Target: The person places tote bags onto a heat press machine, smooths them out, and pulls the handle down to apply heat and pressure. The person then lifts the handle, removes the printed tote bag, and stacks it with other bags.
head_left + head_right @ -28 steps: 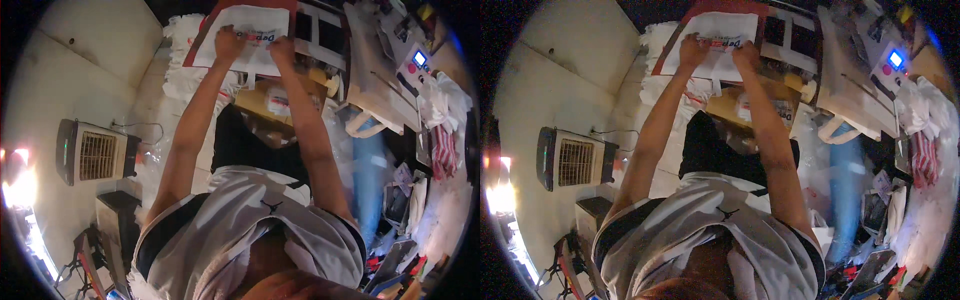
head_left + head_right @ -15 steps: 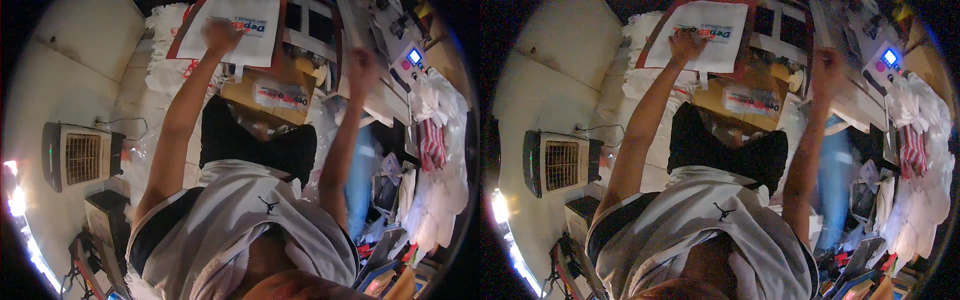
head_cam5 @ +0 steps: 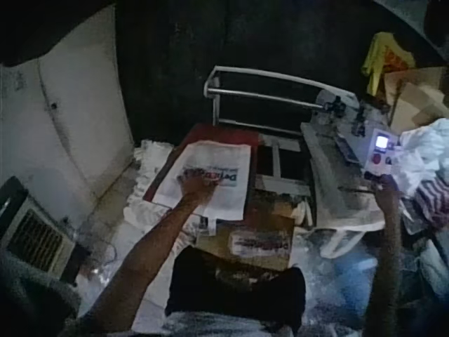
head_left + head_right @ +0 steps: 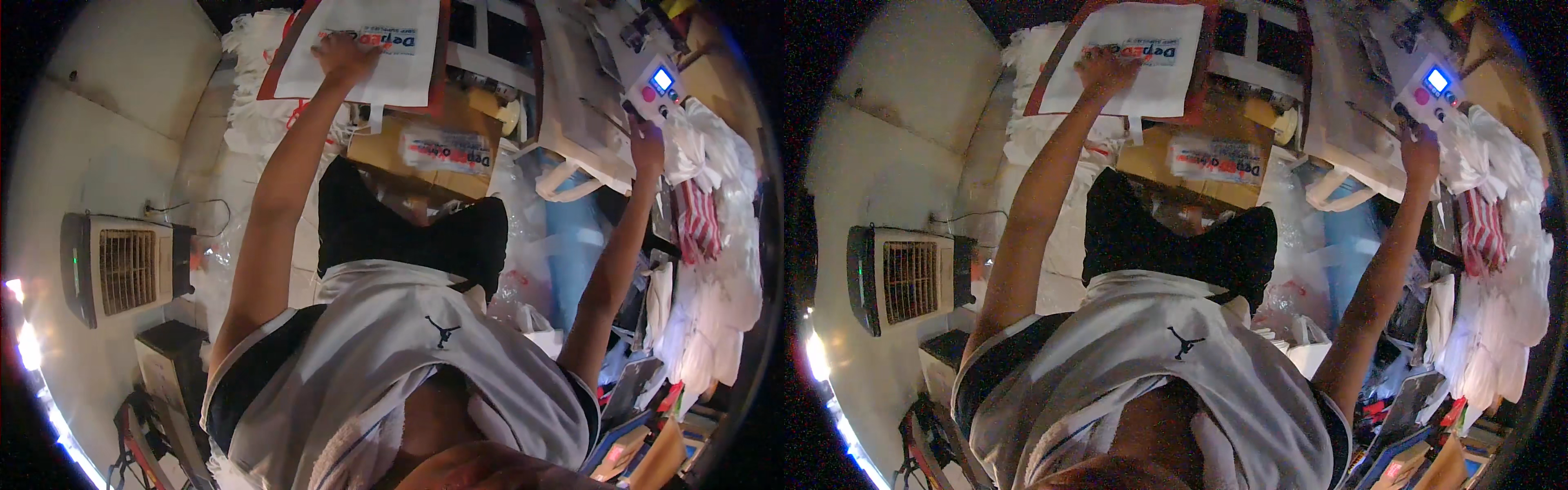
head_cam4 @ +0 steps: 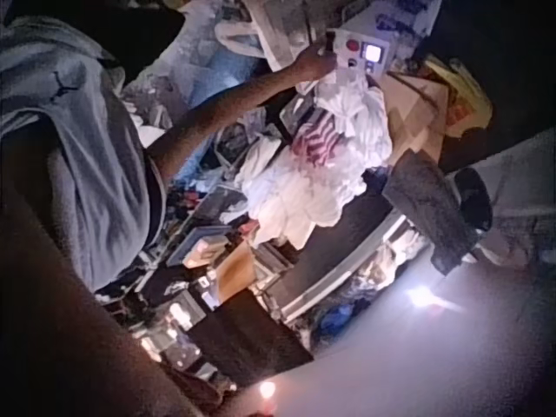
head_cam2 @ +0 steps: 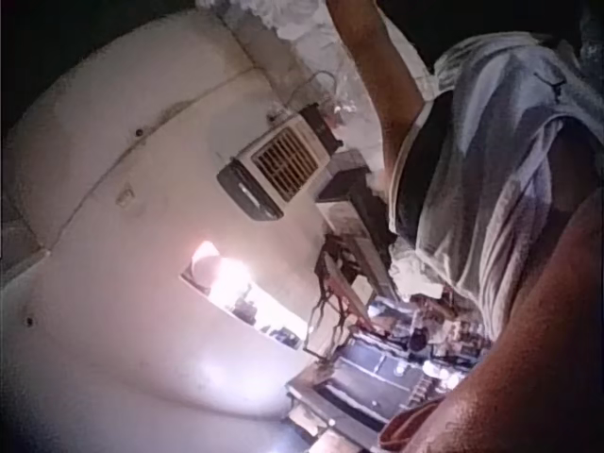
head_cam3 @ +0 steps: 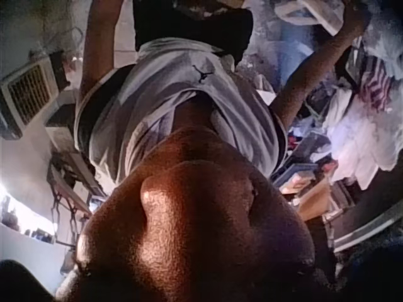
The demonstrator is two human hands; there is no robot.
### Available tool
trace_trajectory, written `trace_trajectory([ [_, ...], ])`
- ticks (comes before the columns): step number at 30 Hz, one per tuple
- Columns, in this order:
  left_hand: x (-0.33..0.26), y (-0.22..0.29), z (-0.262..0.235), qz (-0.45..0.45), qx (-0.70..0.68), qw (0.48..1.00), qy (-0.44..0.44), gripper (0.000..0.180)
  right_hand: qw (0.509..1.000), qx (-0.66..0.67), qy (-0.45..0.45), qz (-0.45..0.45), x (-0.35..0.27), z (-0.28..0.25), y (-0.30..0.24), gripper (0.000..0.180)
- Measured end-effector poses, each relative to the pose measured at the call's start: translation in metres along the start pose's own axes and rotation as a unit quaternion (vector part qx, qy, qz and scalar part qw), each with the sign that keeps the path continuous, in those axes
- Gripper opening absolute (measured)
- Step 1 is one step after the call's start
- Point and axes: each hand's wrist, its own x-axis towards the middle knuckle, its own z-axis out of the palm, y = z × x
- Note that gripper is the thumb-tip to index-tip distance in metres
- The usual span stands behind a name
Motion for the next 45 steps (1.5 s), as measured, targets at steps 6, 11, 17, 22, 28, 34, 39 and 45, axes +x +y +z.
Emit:
trace_trajectory([
  [6, 0.003, 0.001, -0.01, 0.015, -0.039, 0.999, -0.002, 0.086, 0.995, -0.055, -0.071, -0.032, -0.036, 0.022, -0.006, 0.046],
  [11, 0.01, 0.009, -0.002, 0.065, -0.072, 0.995, -0.014, 0.085, 0.981, 0.038, 0.173, -0.075, -0.017, -0.02, -0.022, 0.034],
  [17, 0.003, -0.003, 0.0, 0.081, -0.041, 0.995, -0.032, 0.089, 0.994, -0.102, -0.009, 0.028, 0.015, -0.006, -0.033, 0.051],
  [22, -0.002, -0.005, -0.006, 0.053, -0.079, 0.994, 0.059, 0.088, 0.985, -0.173, 0.0, 0.024, 0.017, 0.003, -0.044, 0.045],
  [28, -0.092, 0.032, -0.042, 0.17, -0.298, 0.923, 0.173, 0.048, 0.992, -0.121, 0.026, 0.024, 0.019, 0.01, -0.063, 0.04],
  [34, -0.247, 0.101, -0.066, 0.257, -0.533, 0.805, -0.028, 0.02, 0.994, -0.061, 0.085, 0.041, 0.016, 0.014, -0.138, 0.04],
  [39, -0.346, 0.144, -0.031, 0.353, -0.497, 0.748, -0.26, 0.014, 0.981, -0.022, 0.171, -0.083, -0.001, 0.003, -0.197, 0.042],
  [45, -0.379, 0.149, -0.002, 0.431, -0.474, 0.673, -0.369, 0.015, 0.98, 0.171, -0.01, -0.104, 0.008, -0.003, -0.21, 0.041],
])
